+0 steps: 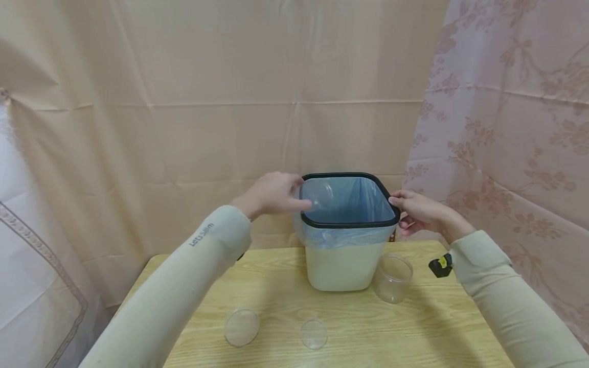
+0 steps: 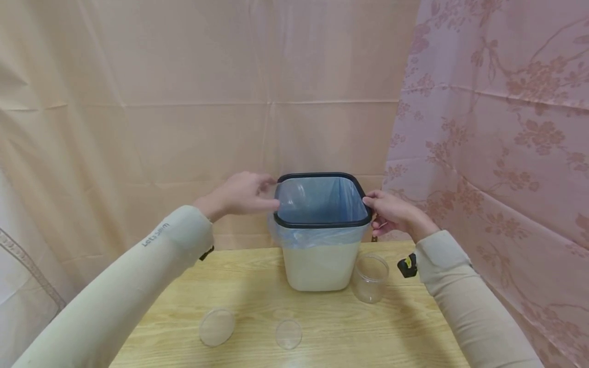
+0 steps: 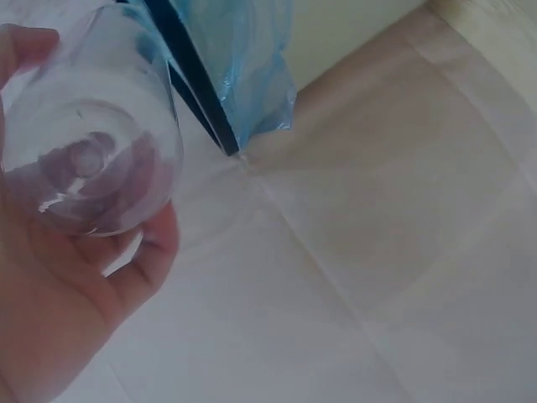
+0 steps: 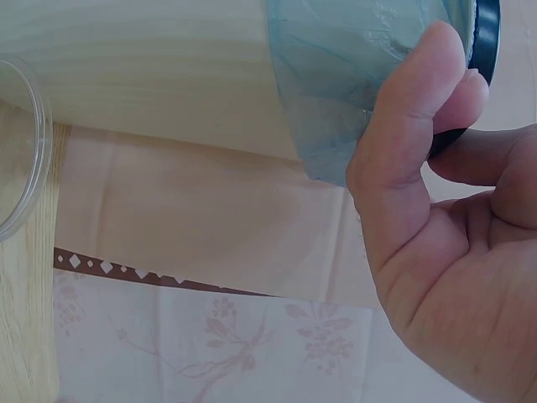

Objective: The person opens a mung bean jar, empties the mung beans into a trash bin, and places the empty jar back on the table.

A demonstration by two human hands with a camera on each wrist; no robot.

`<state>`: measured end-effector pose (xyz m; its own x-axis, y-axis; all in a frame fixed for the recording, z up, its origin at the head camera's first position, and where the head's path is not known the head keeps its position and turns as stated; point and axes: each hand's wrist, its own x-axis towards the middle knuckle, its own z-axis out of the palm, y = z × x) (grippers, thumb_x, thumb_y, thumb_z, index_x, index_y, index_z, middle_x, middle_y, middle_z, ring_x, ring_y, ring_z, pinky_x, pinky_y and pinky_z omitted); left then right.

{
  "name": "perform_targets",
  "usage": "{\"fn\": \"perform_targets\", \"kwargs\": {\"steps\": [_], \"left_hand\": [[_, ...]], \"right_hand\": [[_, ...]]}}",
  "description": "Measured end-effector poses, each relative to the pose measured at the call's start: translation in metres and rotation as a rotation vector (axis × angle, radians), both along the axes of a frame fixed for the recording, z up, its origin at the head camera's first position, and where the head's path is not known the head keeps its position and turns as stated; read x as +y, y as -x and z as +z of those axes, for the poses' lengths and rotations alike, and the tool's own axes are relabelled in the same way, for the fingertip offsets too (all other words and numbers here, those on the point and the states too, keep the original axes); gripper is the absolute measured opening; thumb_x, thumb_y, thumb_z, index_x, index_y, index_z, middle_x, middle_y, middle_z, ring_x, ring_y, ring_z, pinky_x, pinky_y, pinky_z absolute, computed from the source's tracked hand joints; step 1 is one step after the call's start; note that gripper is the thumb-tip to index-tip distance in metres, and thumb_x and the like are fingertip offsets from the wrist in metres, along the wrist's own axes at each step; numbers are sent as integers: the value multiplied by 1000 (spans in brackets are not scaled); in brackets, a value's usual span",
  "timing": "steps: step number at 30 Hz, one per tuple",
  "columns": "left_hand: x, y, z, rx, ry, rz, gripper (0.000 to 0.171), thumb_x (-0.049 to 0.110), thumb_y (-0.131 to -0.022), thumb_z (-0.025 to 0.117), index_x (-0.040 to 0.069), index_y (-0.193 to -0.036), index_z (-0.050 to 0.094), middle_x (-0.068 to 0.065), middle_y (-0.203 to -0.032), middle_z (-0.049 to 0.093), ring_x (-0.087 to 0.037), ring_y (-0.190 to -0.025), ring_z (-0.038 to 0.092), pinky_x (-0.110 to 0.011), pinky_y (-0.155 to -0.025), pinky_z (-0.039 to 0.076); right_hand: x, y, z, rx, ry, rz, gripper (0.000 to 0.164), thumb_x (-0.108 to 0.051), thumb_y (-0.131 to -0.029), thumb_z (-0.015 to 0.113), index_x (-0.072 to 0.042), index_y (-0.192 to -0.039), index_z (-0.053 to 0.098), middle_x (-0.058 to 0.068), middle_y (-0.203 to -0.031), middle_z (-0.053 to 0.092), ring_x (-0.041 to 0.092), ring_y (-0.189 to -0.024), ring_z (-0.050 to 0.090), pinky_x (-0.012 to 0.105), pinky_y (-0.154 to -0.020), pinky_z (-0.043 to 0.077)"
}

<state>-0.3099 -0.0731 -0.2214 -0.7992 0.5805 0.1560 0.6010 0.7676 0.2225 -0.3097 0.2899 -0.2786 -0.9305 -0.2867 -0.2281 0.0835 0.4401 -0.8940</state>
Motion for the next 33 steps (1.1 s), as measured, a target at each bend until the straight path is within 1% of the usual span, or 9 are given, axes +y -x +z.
{"fn": "perform_targets", "kwargs": {"steps": [2,5,8,12,21,24,26,29,33], "left_hand": [[-2,-1,1,-89,-67,35,67,46,-89,63,4,-140,56,-9,-100,70,-19,-84,62,-36,-82,53],[-5,-2,3,-176,-127,81,69,49,-90,62,5,-142,55,-8,-114,69,-20,-97,64,-38,-87,54],[-6,-3,4,-195,-145,100,68,52,-89,62,7,-140,57,-9,-132,64,-21,-113,62,-41,-95,52],[-6,-4,5,-219,-160,101,67,53,-89,62,8,-139,58,-9,-135,62,-22,-116,61,-43,-97,51],[-6,-6,4,-195,-147,90,69,52,-89,62,6,-141,57,-5,-121,66,-18,-100,61,-37,-88,53],[-6,-5,4,-176,-151,79,69,50,-89,63,5,-142,56,-2,-100,66,-16,-82,58,-31,-73,49],[-6,-5,3,-173,-161,75,69,48,-89,64,5,-142,55,1,-82,59,-13,-66,50,-28,-61,42],[-6,-4,3,-169,-163,60,69,45,-89,66,5,-143,54,-1,-66,48,-12,-53,36,-29,-53,33],[-5,-3,2,-122,-162,37,66,41,-86,69,7,-141,57,-4,-93,66,-12,-60,45,-31,-68,46]], "right_hand": [[0,0,0,1,1,-1,45,-25,-112,33,0,-148,24,8,-96,51,10,-59,51,31,-60,57],[0,0,0,2,2,-1,45,-25,-112,33,0,-148,23,9,-96,51,10,-59,51,31,-60,57],[0,0,0,3,0,1,45,-25,-112,32,0,-148,23,9,-96,50,10,-59,51,31,-60,57],[1,0,0,3,-2,3,45,-26,-112,32,0,-149,23,9,-97,50,10,-60,51,31,-60,57],[2,-1,-1,6,0,3,46,-26,-112,32,0,-148,23,9,-97,51,10,-59,51,30,-60,57],[2,-1,-1,4,0,-3,45,-25,-112,32,0,-149,23,10,-97,51,10,-59,51,30,-60,57],[2,-1,-1,5,1,-5,45,-25,-112,32,0,-149,23,9,-97,51,10,-59,51,30,-60,57],[2,-1,-1,7,2,-1,46,-25,-112,33,1,-149,22,9,-97,51,9,-59,51,30,-60,57],[1,-1,-2,13,7,2,47,-26,-112,33,1,-149,22,8,-97,51,9,-59,51,30,-59,57]]}}
